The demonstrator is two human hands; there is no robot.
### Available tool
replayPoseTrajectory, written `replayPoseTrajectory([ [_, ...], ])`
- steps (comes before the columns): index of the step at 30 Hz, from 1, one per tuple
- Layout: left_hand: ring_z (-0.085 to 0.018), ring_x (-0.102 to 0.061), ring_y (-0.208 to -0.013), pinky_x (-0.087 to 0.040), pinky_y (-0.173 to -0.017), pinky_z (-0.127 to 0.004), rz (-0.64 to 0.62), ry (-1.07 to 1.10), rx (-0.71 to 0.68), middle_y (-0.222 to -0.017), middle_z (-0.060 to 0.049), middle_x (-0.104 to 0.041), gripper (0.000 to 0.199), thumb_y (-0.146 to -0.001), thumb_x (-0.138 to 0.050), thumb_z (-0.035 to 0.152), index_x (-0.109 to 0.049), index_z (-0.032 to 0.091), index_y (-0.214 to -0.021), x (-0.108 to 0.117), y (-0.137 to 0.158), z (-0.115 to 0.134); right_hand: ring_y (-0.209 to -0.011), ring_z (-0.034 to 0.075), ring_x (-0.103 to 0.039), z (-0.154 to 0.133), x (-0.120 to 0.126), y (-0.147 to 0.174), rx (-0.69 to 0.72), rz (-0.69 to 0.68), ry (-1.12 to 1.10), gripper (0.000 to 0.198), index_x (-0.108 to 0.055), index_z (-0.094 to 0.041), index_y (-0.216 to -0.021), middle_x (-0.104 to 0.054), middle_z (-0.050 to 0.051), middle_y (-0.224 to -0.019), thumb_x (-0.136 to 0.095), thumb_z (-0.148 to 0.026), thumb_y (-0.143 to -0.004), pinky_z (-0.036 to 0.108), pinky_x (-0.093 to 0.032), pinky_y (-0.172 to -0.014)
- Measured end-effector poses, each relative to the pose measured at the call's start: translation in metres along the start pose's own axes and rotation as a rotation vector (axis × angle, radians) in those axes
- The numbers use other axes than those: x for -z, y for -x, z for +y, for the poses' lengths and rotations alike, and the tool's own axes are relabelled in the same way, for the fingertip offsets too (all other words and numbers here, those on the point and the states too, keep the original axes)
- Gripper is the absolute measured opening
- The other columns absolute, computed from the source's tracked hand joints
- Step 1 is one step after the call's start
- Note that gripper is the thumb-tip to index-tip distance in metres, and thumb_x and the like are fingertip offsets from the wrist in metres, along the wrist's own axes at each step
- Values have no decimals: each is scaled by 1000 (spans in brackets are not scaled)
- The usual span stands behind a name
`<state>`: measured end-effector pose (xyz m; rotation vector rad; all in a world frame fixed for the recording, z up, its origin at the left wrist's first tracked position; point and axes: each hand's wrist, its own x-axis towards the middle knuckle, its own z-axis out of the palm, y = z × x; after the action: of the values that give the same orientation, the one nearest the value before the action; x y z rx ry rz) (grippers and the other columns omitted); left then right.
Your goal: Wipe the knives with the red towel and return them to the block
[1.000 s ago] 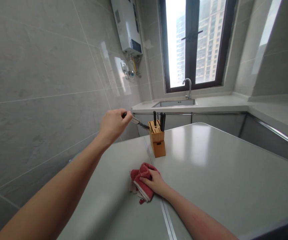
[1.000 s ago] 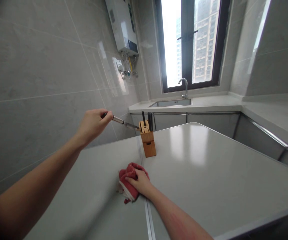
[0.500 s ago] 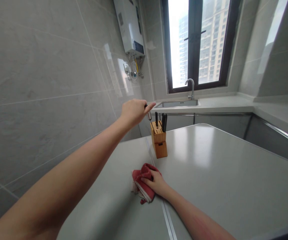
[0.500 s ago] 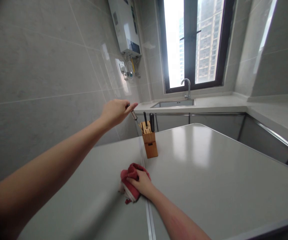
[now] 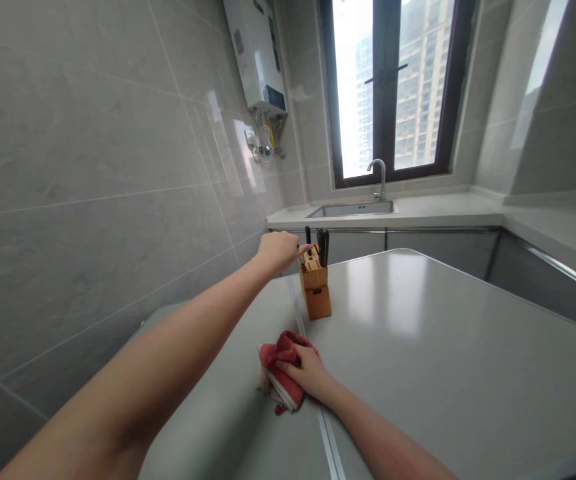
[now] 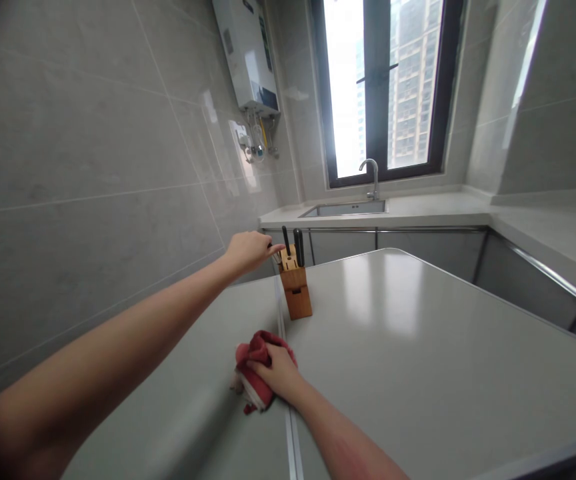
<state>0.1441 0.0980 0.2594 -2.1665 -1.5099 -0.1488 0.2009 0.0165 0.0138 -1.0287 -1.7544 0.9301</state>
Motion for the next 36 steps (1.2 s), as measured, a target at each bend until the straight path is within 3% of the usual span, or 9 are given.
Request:
replayPoseTrajectory([
  [7, -28, -66, -86, -46, -70, -30, -7, 32, 20, -88, -14, -71, 61, -88, -28, 61, -71, 17, -88, -16, -2, 5, -81, 22, -61, 2, -1, 0, 1, -10, -24, 18, -66, -20, -79, -69, 3, -84, -64, -36, -73, 34, -44, -77],
  [18, -30, -65, -84, -47, -69, -36, 33, 56, 57, -86, -15, -68, 66, -88, -22, 63, -68, 15, -87, -21, -8, 7, -85, 22, -61, 0, 0, 0, 21, -13, -21, 17, -66, -21, -77, -70, 2, -87, -63, -37, -74, 34, -43, -82],
  [22, -28, -63, -92, -48, -74, -35, 102, 76, 71, -102, -14, -64, 46, -88, -38, 49, -56, 15, -112, -22, -13, 10, -83, 21, -60, 0, -1, -1, 45, -8, -15, 14, -65, -21, -77, -69, 1, -85, -63, -35, -74, 32, -43, -80],
  [27, -28, -55, -106, -46, -81, -36, 138, 93, -32, -124, -12, -53, 59, -84, -48, 29, -27, 21, -139, -19, -20, 13, -78, 19, -60, 4, -2, -2, 77, -14, 14, 10, -63, -21, -75, -68, 0, -80, -62, -31, -74, 30, -43, -77],
  [30, -28, -51, -111, -44, -86, -38, 106, 96, -70, -125, -12, -52, 57, -82, -51, 20, -33, 21, -136, -17, -26, 16, -79, 19, -59, 8, -3, -2, 73, -13, 18, 11, -62, -21, -74, -68, 0, -81, -63, -31, -73, 30, -42, -78],
  [36, -26, -59, -98, -46, -80, -34, 122, 150, -65, -109, -12, -62, 30, -82, -54, 18, -54, 15, -112, -15, -36, 21, -76, 18, -59, 10, -4, -3, 63, -23, 1, 12, -63, -19, -76, -68, 1, -81, -63, -31, -73, 29, -43, -74],
])
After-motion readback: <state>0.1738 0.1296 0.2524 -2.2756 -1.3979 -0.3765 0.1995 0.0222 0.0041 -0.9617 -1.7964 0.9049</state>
